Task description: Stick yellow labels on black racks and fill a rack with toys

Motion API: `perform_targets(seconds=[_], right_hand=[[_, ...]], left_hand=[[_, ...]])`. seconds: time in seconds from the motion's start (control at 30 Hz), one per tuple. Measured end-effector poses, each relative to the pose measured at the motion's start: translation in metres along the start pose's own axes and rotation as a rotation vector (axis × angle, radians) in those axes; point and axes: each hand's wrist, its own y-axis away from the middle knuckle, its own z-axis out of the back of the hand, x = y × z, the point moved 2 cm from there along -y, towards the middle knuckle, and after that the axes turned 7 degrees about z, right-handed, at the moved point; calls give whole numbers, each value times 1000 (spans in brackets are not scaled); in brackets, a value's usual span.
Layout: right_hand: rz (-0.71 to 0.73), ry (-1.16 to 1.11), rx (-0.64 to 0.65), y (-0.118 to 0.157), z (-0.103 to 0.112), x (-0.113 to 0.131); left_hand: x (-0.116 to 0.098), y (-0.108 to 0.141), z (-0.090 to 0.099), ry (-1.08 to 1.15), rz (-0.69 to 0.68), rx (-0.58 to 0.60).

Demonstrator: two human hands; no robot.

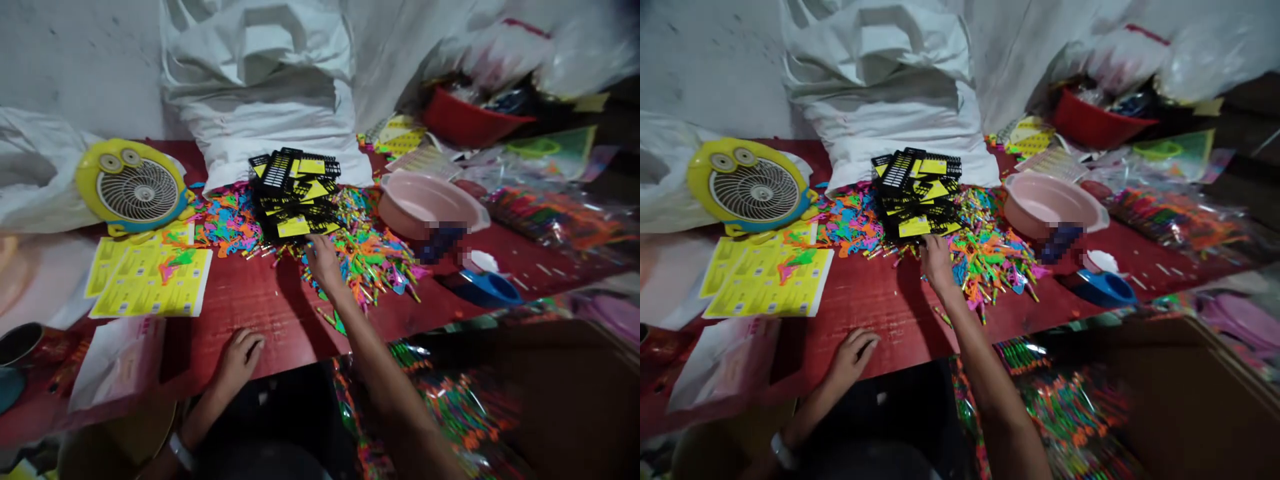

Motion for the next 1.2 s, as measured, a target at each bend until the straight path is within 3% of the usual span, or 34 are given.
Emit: perform_targets(seconds=[0.13, 0.27, 0.43, 0.5, 0.57, 0.67, 0.77, 0.87, 0.93, 1.0, 1.1, 1.2], right_hand=[[10, 167, 37, -101, -20, 8], [44, 289, 135, -162, -46, 22], [142, 336, 291, -190, -65, 16], [183, 292, 232, -193, -58, 7], [217, 209, 76, -189, -40, -2], [282, 97, -181, -161, 2, -4], [285, 60, -264, -94, 40, 12], [402, -38, -147, 4, 52, 42], [564, -120, 21, 73, 44, 62], [542, -145, 256, 130, 30, 74], [509, -204, 459, 183, 18, 76], [279, -173, 393, 198, 23, 52]], left_hand=[[3, -1, 0, 31, -32, 4], [0, 0, -2, 32, -36, 21], [-3, -2, 1, 68, -26, 27], [-4, -4, 2, 128, -12, 29], [-3, -4, 3, 211, 28, 26], [3, -4, 3, 320, 105, 30], [11, -6, 3, 447, 220, 0], [15, -16, 7, 624, 334, -24], [13, -27, 11, 756, 396, -17], [12, -36, 16, 888, 516, -50], [12, -43, 19, 919, 671, -133], [13, -40, 17, 821, 697, -161]])
